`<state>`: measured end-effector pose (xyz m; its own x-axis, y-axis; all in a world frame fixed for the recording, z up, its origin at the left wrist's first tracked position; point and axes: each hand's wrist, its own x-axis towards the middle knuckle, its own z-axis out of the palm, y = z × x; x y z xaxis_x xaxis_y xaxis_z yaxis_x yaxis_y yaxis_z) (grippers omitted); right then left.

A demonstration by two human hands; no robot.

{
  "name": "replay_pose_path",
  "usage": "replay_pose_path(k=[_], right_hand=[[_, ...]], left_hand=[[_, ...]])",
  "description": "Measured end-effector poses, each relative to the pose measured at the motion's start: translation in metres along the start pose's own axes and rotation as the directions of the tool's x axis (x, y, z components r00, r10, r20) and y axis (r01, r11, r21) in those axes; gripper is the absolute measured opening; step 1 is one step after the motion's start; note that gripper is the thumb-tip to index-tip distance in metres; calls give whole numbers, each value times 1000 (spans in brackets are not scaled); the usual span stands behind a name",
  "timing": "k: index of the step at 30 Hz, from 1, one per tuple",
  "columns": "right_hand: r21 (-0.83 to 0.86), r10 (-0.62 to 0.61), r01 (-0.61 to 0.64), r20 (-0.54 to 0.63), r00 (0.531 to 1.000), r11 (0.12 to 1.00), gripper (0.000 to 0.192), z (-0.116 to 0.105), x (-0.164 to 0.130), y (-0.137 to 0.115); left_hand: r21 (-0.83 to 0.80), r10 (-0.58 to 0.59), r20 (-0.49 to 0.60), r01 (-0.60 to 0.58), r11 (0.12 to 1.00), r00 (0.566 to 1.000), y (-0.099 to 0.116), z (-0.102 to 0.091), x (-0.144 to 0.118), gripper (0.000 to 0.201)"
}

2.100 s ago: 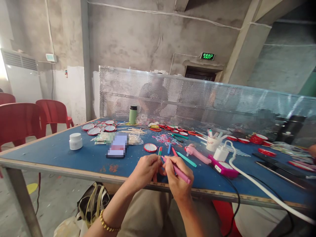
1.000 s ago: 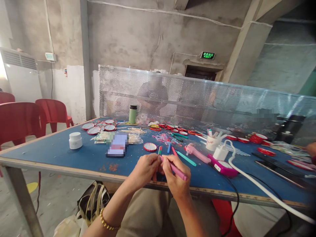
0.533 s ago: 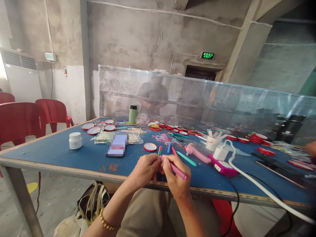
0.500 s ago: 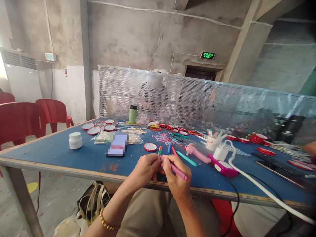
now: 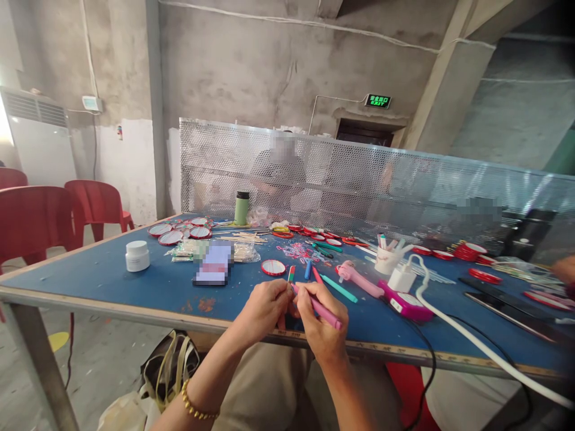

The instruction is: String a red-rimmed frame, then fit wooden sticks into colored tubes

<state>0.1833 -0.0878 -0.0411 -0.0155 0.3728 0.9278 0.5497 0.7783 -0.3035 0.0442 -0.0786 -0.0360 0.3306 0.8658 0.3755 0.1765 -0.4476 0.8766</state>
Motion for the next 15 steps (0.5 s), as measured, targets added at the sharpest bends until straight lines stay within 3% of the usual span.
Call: replay_pose_path(k=[15], right_hand=[[-18,-8,8,0,1000,1000,17,0,2,-1]], left_hand=[[-7,2,6,-2,1000,1000,0,0,0,37]])
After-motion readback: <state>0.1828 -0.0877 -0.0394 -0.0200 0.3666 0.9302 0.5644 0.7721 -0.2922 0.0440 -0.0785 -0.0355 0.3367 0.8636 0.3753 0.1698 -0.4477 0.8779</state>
